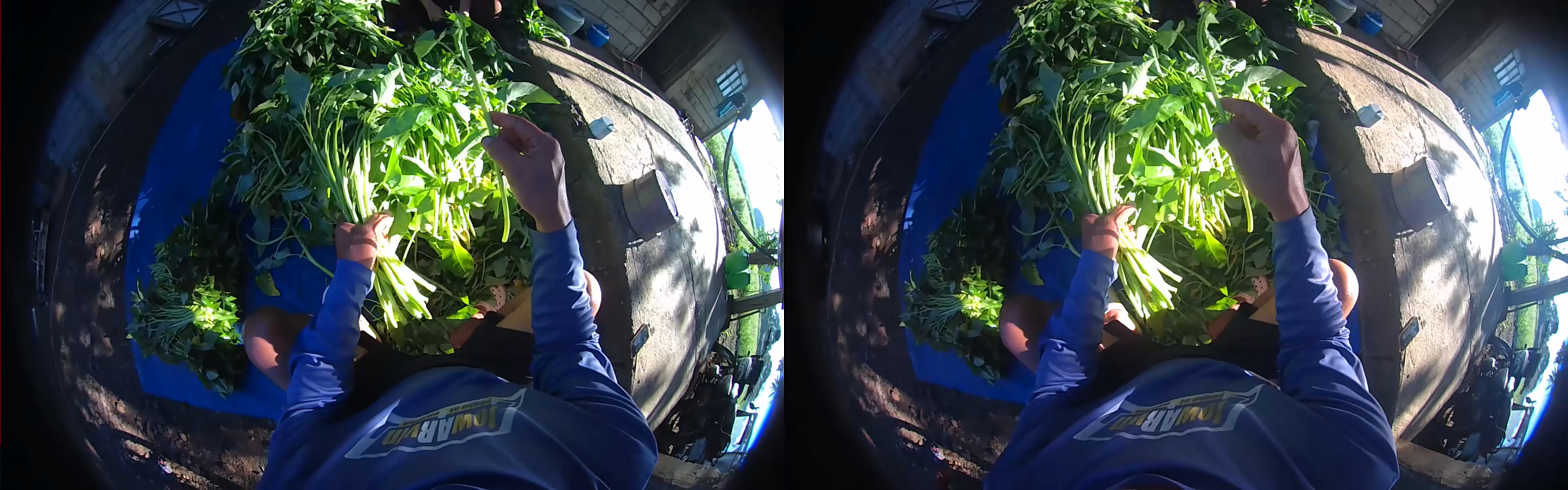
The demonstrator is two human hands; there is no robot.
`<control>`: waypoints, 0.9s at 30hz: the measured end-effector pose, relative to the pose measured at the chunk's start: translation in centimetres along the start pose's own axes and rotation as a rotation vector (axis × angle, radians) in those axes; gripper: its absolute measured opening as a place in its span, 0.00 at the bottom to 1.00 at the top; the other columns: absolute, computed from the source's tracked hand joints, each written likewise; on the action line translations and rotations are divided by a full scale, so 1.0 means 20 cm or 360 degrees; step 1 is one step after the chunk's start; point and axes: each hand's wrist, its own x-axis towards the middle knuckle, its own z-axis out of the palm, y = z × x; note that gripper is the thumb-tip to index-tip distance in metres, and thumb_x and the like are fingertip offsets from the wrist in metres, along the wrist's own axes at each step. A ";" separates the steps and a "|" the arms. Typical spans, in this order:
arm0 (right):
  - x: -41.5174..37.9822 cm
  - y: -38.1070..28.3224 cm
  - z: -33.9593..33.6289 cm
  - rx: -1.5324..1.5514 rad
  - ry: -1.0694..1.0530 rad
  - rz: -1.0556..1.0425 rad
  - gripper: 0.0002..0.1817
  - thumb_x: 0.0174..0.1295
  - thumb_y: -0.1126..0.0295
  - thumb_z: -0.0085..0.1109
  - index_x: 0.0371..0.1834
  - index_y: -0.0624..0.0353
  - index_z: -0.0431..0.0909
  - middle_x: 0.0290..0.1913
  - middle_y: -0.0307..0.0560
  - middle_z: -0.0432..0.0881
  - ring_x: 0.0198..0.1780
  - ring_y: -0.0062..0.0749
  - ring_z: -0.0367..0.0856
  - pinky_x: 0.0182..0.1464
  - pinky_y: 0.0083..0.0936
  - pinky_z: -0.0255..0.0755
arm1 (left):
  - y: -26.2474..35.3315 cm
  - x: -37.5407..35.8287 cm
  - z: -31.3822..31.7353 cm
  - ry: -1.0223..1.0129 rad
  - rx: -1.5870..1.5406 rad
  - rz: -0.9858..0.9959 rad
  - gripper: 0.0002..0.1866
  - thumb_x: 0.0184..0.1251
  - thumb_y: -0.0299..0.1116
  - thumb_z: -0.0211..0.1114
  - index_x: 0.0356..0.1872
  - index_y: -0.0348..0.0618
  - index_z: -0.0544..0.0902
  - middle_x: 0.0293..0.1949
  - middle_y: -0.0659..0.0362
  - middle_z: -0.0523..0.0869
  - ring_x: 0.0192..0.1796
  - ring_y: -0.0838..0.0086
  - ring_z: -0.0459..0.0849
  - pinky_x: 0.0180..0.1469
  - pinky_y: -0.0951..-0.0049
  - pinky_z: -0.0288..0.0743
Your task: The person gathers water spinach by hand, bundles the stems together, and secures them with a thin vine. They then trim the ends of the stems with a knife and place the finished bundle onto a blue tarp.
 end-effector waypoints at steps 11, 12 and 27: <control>-0.46 0.25 0.83 -0.0174 -0.0435 -0.0438 0.29 0.67 0.72 0.63 0.72 0.68 0.76 0.40 0.60 0.87 0.40 0.52 0.86 0.48 0.42 0.80 | 0.02 -0.04 0.04 0.0109 -0.0033 -0.0179 0.26 0.75 0.51 0.73 0.59 0.38 0.84 0.50 0.60 0.89 0.46 0.77 0.86 0.48 0.70 0.81; -0.47 0.19 0.82 -0.0033 -0.0581 -0.0056 0.32 0.67 0.72 0.63 0.76 0.66 0.72 0.38 0.57 0.87 0.39 0.48 0.87 0.47 0.40 0.80 | 0.03 -0.06 0.03 0.0185 -0.0146 -0.0239 0.25 0.75 0.49 0.74 0.58 0.38 0.85 0.50 0.59 0.90 0.47 0.77 0.87 0.49 0.70 0.81; -0.04 1.24 0.53 -0.0219 0.0308 0.0599 0.10 0.65 0.65 0.65 0.43 0.55 0.93 0.37 0.51 0.93 0.38 0.35 0.92 0.48 0.32 0.82 | 0.45 -0.07 -0.02 0.0299 -0.0197 -0.0196 0.17 0.63 0.42 0.81 0.34 0.43 0.82 0.25 0.62 0.77 0.22 0.73 0.79 0.25 0.67 0.80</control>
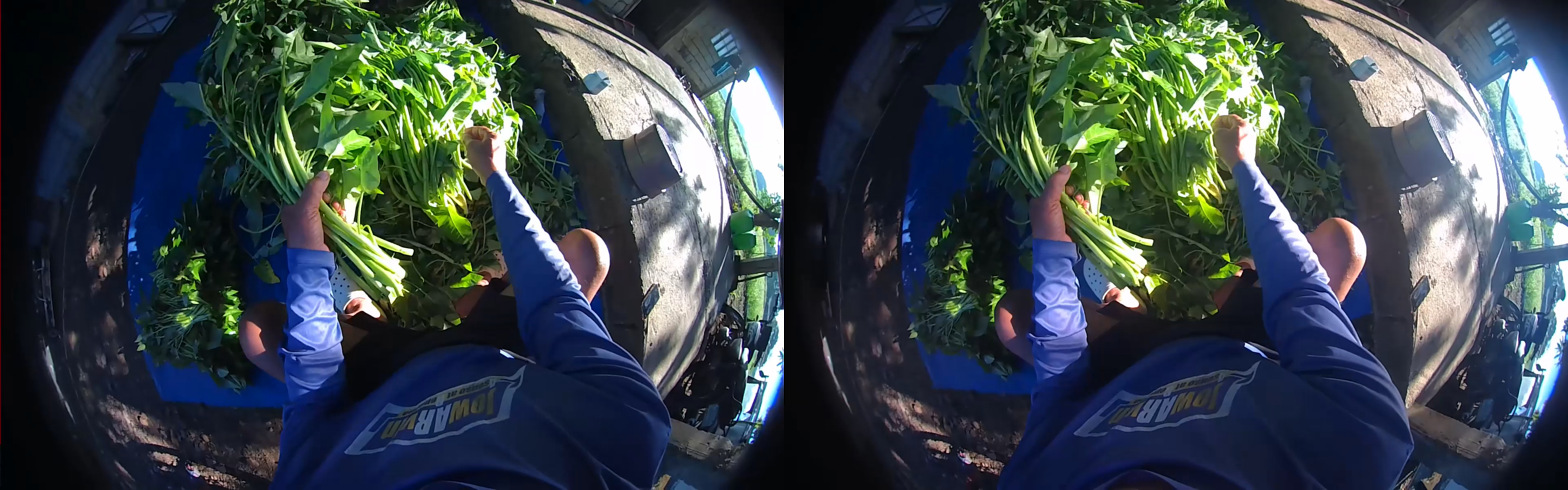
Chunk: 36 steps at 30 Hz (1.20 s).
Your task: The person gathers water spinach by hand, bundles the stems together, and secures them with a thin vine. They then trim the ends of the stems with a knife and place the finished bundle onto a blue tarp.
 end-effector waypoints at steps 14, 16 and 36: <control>0.28 -0.59 -0.55 0.0941 -0.0769 0.0233 0.13 0.73 0.63 0.69 0.54 0.57 0.85 0.36 0.35 0.81 0.32 0.18 0.75 0.31 0.19 0.69 | -0.07 0.01 0.09 -0.0016 0.0275 0.0253 0.14 0.60 0.40 0.82 0.31 0.43 0.86 0.23 0.63 0.81 0.18 0.74 0.81 0.22 0.70 0.78; 0.27 -0.69 -0.71 0.1133 -0.0744 0.0185 0.16 0.72 0.65 0.68 0.58 0.62 0.85 0.39 0.39 0.83 0.31 0.19 0.75 0.29 0.23 0.67 | -0.04 -0.02 0.08 -0.0074 0.0246 -0.0027 0.15 0.60 0.40 0.82 0.31 0.43 0.85 0.23 0.63 0.81 0.19 0.75 0.81 0.24 0.70 0.78; -0.32 -1.16 -0.40 0.0810 -0.0727 -0.0261 0.21 0.69 0.65 0.72 0.61 0.65 0.88 0.47 0.44 0.93 0.47 0.22 0.86 0.54 0.24 0.79 | -0.27 0.01 0.13 -0.0124 0.0014 -0.0007 0.15 0.65 0.38 0.82 0.40 0.35 0.93 0.40 0.59 0.93 0.40 0.78 0.89 0.36 0.72 0.82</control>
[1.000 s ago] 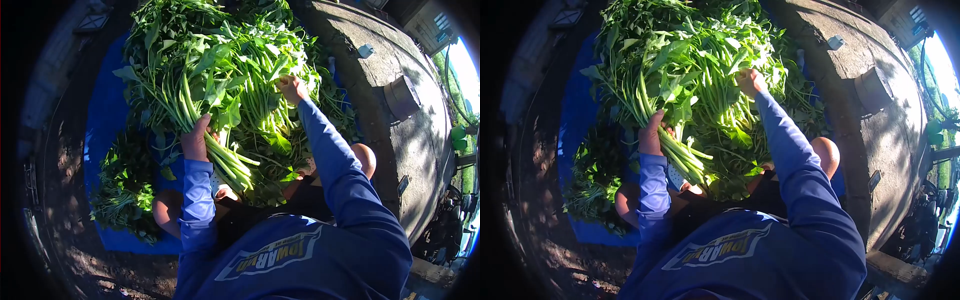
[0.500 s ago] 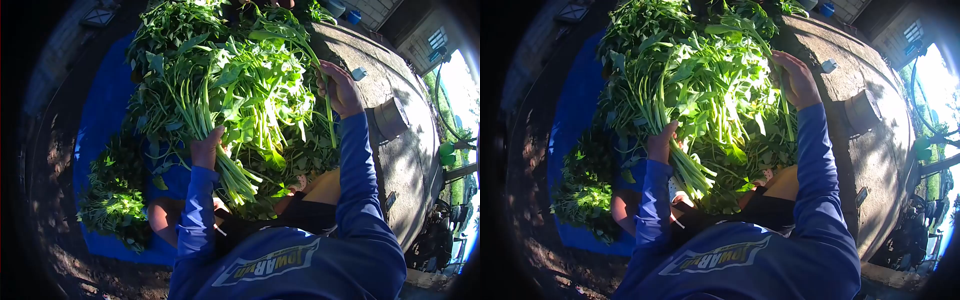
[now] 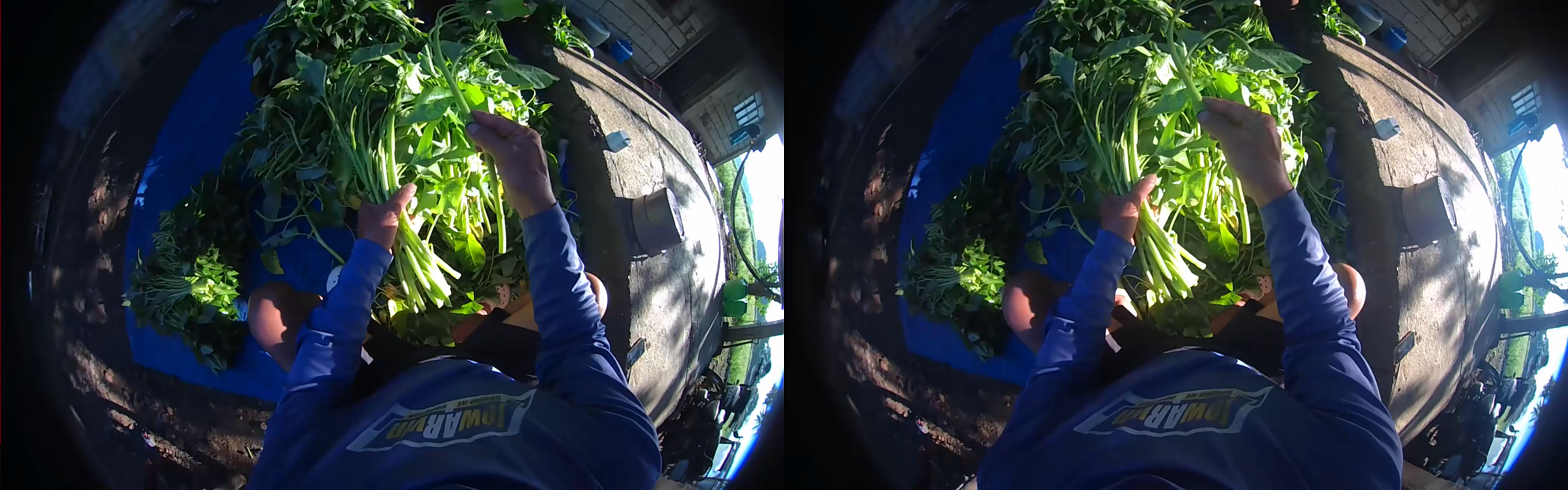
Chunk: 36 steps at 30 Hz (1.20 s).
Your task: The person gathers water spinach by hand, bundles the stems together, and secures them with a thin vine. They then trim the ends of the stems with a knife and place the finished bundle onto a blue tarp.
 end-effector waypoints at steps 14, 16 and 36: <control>-0.45 0.73 0.47 0.0234 0.0090 0.0318 0.12 0.74 0.65 0.69 0.51 0.63 0.87 0.39 0.35 0.88 0.37 0.16 0.80 0.43 0.18 0.73 | -0.24 0.01 -0.10 -0.0004 -0.0233 0.0105 0.28 0.66 0.43 0.82 0.58 0.40 0.81 0.45 0.60 0.87 0.39 0.75 0.86 0.44 0.69 0.85; -0.48 0.75 0.50 -0.0015 0.0118 0.0274 0.11 0.76 0.65 0.66 0.47 0.64 0.89 0.36 0.35 0.87 0.37 0.16 0.79 0.42 0.19 0.73 | -0.32 0.07 -0.13 0.0288 -0.0007 0.0244 0.34 0.61 0.42 0.86 0.58 0.31 0.78 0.47 0.56 0.87 0.42 0.75 0.86 0.47 0.70 0.83; 0.12 1.02 -0.08 -0.0721 0.0054 0.0589 0.76 0.49 0.29 0.77 0.84 0.78 0.47 0.81 0.74 0.64 0.80 0.55 0.68 0.79 0.33 0.66 | 0.29 -0.05 -0.11 0.0144 0.0175 0.0140 0.10 0.64 0.32 0.78 0.39 0.40 0.86 0.27 0.57 0.85 0.24 0.70 0.84 0.29 0.67 0.83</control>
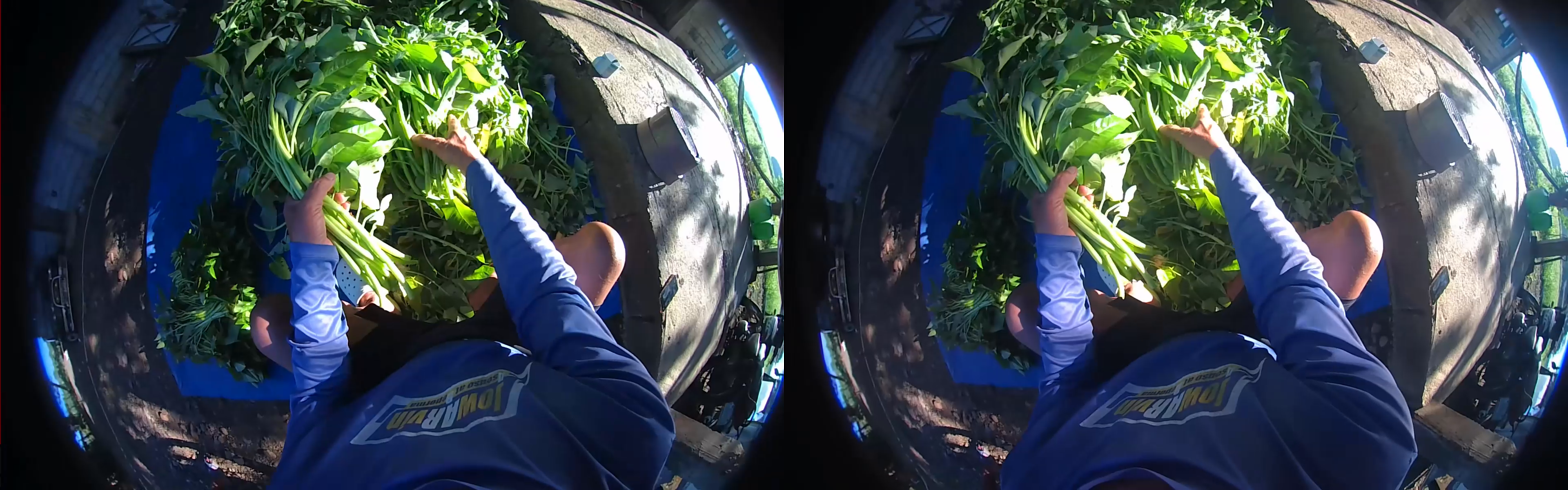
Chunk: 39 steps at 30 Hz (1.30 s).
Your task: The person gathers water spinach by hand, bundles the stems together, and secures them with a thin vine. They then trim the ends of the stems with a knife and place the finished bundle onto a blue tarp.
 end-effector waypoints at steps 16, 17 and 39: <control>0.10 -0.14 -0.55 0.0043 0.0359 -0.0381 0.56 0.45 0.49 0.77 0.77 0.68 0.65 0.64 0.69 0.80 0.64 0.55 0.81 0.68 0.41 0.75 | 0.29 0.13 0.14 -0.0152 0.0229 0.0013 0.14 0.64 0.39 0.78 0.41 0.43 0.85 0.32 0.59 0.86 0.28 0.72 0.85 0.32 0.66 0.85; 0.15 -0.06 -0.61 0.0139 0.0279 -0.0387 0.58 0.45 0.48 0.78 0.78 0.68 0.64 0.64 0.69 0.80 0.64 0.53 0.81 0.67 0.40 0.75 | 0.25 0.14 0.13 -0.0151 0.0212 -0.0019 0.14 0.64 0.39 0.78 0.41 0.43 0.85 0.32 0.59 0.86 0.28 0.72 0.85 0.32 0.66 0.85; -0.26 0.01 -0.36 0.0011 0.0086 -0.0169 0.36 0.58 0.43 0.74 0.60 0.62 0.84 0.71 0.58 0.76 0.74 0.48 0.70 0.72 0.41 0.70 | 0.10 0.10 0.11 -0.0134 0.0208 -0.0077 0.12 0.65 0.37 0.77 0.41 0.39 0.87 0.26 0.54 0.87 0.23 0.69 0.86 0.28 0.68 0.83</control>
